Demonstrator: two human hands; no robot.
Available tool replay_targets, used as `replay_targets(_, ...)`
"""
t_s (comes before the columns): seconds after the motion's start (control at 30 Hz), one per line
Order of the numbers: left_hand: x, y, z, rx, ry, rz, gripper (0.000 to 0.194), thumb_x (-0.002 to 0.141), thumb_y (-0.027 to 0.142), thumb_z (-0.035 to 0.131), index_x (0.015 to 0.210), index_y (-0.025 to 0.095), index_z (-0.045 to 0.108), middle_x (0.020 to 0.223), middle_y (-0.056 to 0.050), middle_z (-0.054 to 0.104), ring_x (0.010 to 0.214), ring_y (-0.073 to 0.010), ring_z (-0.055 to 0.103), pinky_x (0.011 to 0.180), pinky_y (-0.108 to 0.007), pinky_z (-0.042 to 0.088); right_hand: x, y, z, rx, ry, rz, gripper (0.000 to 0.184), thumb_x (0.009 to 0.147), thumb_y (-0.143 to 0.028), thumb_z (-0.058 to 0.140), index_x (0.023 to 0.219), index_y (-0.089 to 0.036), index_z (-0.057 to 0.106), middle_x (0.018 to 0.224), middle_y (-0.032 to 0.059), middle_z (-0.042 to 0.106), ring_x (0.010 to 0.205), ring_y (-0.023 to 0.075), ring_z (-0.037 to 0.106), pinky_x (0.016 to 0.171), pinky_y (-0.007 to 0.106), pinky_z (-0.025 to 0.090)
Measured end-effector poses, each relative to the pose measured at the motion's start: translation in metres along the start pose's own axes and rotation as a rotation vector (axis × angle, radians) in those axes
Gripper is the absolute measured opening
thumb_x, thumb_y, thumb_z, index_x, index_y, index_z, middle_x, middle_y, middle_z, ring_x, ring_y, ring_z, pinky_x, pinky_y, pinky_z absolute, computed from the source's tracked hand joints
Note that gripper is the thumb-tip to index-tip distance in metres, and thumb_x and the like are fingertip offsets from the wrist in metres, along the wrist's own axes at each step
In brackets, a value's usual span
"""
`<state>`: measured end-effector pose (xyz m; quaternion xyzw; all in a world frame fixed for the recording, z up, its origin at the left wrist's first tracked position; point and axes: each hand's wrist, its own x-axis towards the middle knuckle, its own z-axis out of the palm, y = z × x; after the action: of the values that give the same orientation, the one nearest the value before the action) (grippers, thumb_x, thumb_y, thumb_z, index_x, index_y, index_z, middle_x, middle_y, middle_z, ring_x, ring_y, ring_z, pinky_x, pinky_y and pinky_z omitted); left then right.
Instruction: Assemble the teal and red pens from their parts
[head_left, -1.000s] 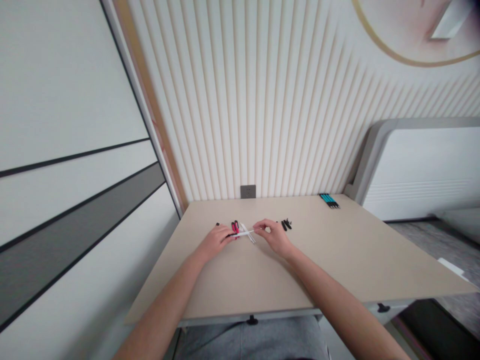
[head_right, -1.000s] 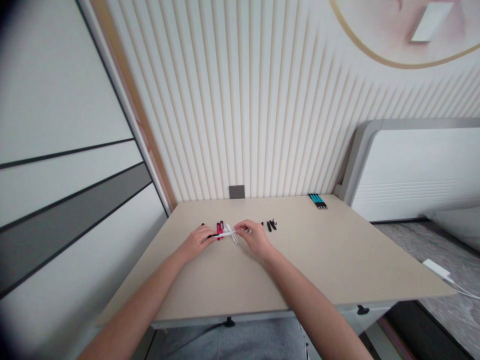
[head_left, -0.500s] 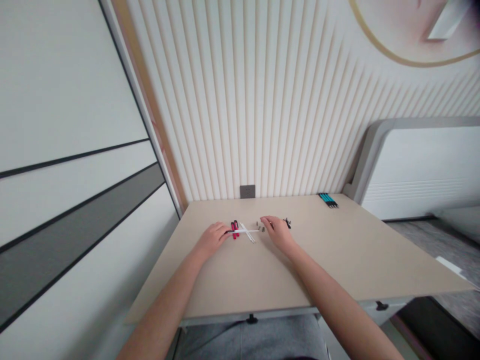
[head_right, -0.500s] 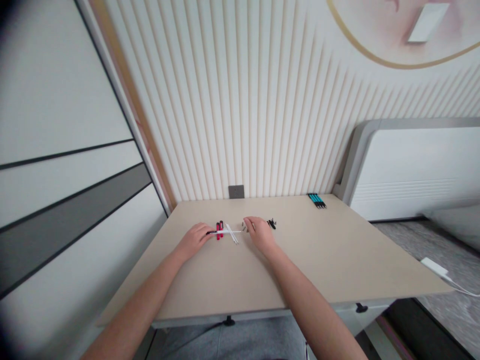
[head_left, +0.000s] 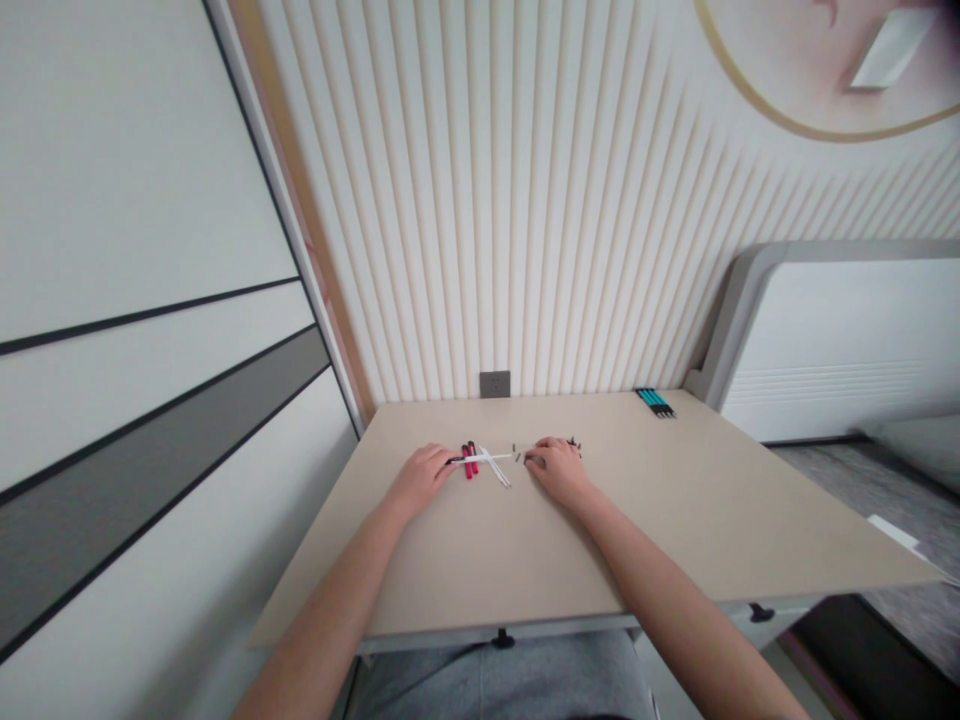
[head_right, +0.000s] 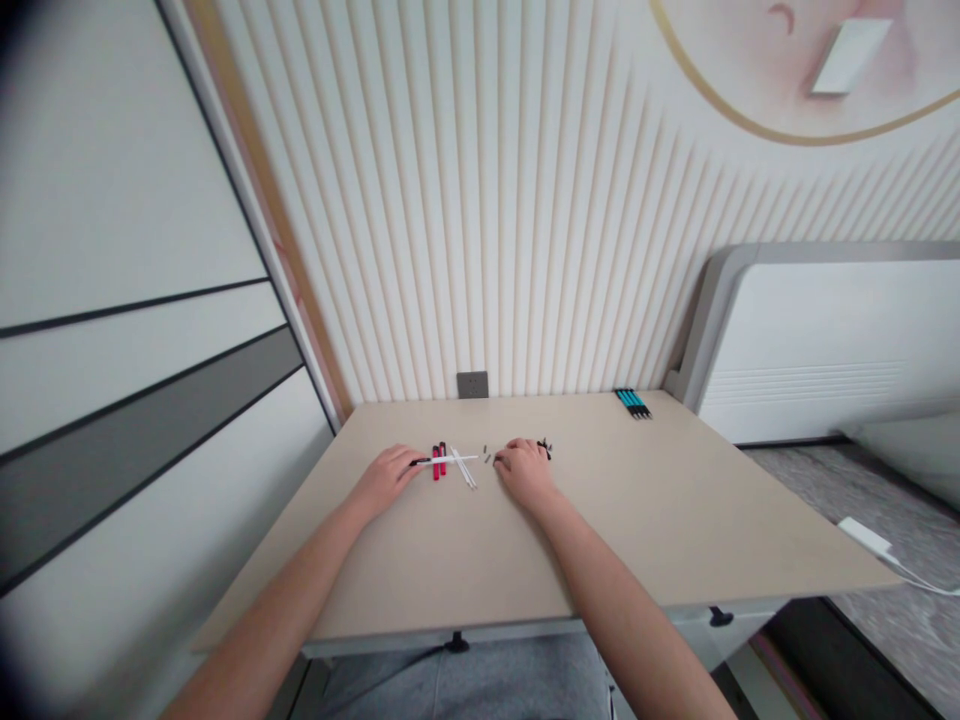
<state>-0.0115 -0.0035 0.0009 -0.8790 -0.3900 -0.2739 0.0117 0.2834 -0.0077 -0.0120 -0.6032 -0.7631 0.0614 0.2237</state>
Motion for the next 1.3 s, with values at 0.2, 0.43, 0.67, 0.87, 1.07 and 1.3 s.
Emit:
replay_targets(0.2, 0.0, 0.001, 0.0, -0.002, -0.004, 0.005, 0.024, 0.098, 0.035, 0.045, 0.103, 0.021, 0.064, 0.093, -0.005, 0.067, 0.088, -0.0198, 0.06, 0.08, -0.035, 0.046, 0.002, 0.003, -0.001, 0.095, 0.086, -0.014, 0.015, 0.08, -0.027, 0.063, 0.088, -0.024, 0.076, 0.102, 0.0077, 0.069, 0.105, 0.0261, 0.055, 0.092, 0.038, 0.033)
replay_targets(0.43, 0.001, 0.002, -0.001, 0.006, -0.004, 0.01, 0.025, 0.098, 0.035, 0.043, 0.104, 0.02, 0.063, 0.095, -0.006, 0.068, 0.089, -0.0199, 0.06, 0.081, -0.035, 0.046, 0.008, 0.004, 0.001, 0.483, 0.141, 0.07, 0.017, 0.079, -0.033, 0.061, 0.079, -0.018, 0.07, 0.078, 0.0061, 0.071, 0.077, 0.0205, 0.062, 0.073, 0.032, 0.043)
replay_targets(0.67, 0.0, 0.001, -0.001, 0.029, 0.034, 0.001, 0.028, 0.099, 0.037, 0.042, 0.104, 0.019, 0.063, 0.092, -0.007, 0.067, 0.087, -0.0197, 0.06, 0.08, -0.035, 0.045, 0.01, -0.007, 0.0, 1.028, 0.064, 0.059, 0.034, 0.072, -0.046, 0.07, 0.084, -0.014, 0.064, 0.073, 0.0062, 0.07, 0.066, 0.017, 0.063, 0.061, 0.028, 0.045)
replay_targets(0.87, 0.0, 0.001, -0.001, 0.029, 0.066, 0.014, 0.027, 0.099, 0.036, 0.043, 0.103, 0.02, 0.063, 0.092, -0.006, 0.067, 0.086, -0.0196, 0.06, 0.078, -0.034, 0.045, 0.01, -0.008, 0.001, 1.103, 0.038, 0.07, 0.04, 0.072, -0.05, 0.071, 0.087, -0.014, 0.064, 0.079, 0.0088, 0.072, 0.073, 0.0191, 0.066, 0.065, 0.029, 0.047)
replay_targets(1.07, 0.001, 0.002, -0.002, 0.02, 0.066, 0.01, 0.026, 0.098, 0.036, 0.043, 0.103, 0.02, 0.064, 0.09, -0.006, 0.067, 0.085, -0.0195, 0.06, 0.078, -0.034, 0.045, 0.008, -0.011, -0.001, 1.148, 0.004, 0.058, 0.04, 0.071, -0.049, 0.072, 0.089, -0.015, 0.064, 0.082, 0.0098, 0.073, 0.078, 0.0203, 0.067, 0.069, 0.031, 0.048)
replay_targets(1.3, 0.002, 0.006, -0.004, 0.029, 0.054, 0.028, 0.03, 0.099, 0.038, 0.04, 0.104, 0.019, 0.063, 0.089, -0.006, 0.067, 0.083, -0.0193, 0.06, 0.077, -0.034, 0.044, 0.004, -0.018, -0.007, 1.149, -0.03, 0.052, 0.035, 0.072, -0.045, 0.071, 0.087, -0.015, 0.064, 0.082, 0.0094, 0.073, 0.079, 0.0202, 0.067, 0.074, 0.032, 0.048)
